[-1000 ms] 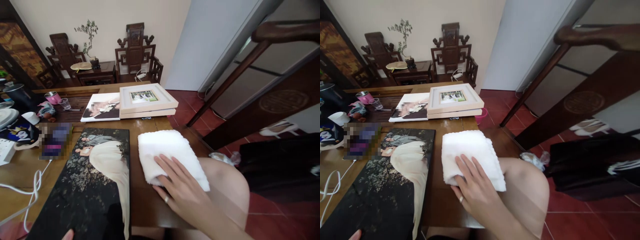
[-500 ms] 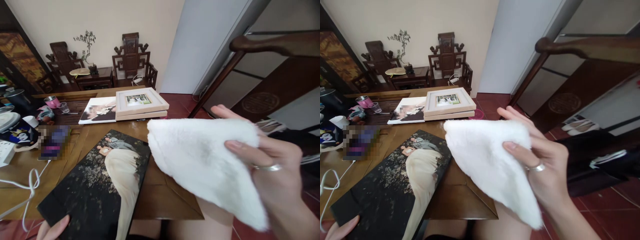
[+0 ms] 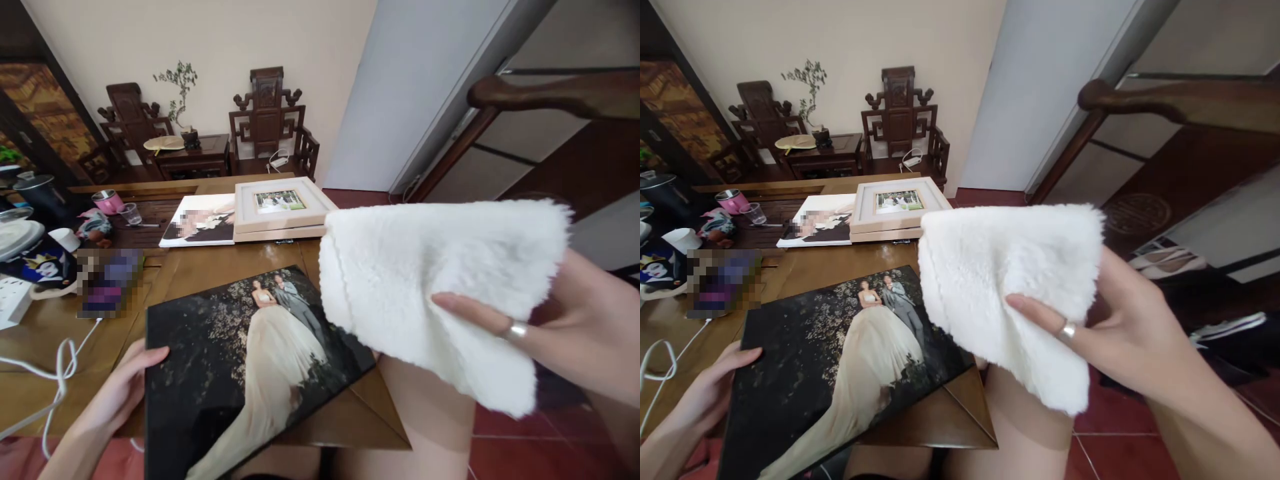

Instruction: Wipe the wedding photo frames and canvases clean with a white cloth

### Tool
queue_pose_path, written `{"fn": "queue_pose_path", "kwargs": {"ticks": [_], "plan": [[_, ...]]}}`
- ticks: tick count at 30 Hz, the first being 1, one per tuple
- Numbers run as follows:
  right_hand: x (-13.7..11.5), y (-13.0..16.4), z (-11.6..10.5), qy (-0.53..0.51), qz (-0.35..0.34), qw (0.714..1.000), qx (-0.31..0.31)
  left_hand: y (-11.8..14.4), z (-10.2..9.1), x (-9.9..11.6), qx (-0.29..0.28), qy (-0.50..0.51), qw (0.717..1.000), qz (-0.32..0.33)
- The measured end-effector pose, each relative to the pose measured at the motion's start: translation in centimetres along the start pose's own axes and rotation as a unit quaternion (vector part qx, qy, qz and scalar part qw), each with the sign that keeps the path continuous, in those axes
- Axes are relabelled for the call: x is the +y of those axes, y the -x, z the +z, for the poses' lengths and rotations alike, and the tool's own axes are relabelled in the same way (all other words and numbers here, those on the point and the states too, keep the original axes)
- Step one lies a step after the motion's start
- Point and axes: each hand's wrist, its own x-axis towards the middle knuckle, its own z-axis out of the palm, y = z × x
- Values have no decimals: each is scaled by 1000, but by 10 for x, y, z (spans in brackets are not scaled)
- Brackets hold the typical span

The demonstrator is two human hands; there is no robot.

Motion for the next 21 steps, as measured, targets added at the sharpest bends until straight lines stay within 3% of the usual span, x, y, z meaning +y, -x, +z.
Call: {"fn": "queue_pose_path", "kwargs": {"ticks": [3,5,8,12,14,17,21], "plan": [[8,1,0,33,-40,999,8,-16,10,18,-31,-22,999,-22],[11,1,2,-5,-14,1000,12,-27,18,26,-47,-41,998,-5],[12,-1,9,-53,13,998,-18,-43,27,32,-115,-58,991,40],[16,-9,16,-28,25,999,18,-64,33,43,-146,-133,978,72],[20,-12,16,-33,27,999,-16,-72,35,51,-166,-179,967,72],[27,-12,13,-95,83,986,-110,-83,36,61,-169,-260,948,74],[30,-6,14,-124,128,980,-91,-97,33,69,-141,-302,934,128]]}}
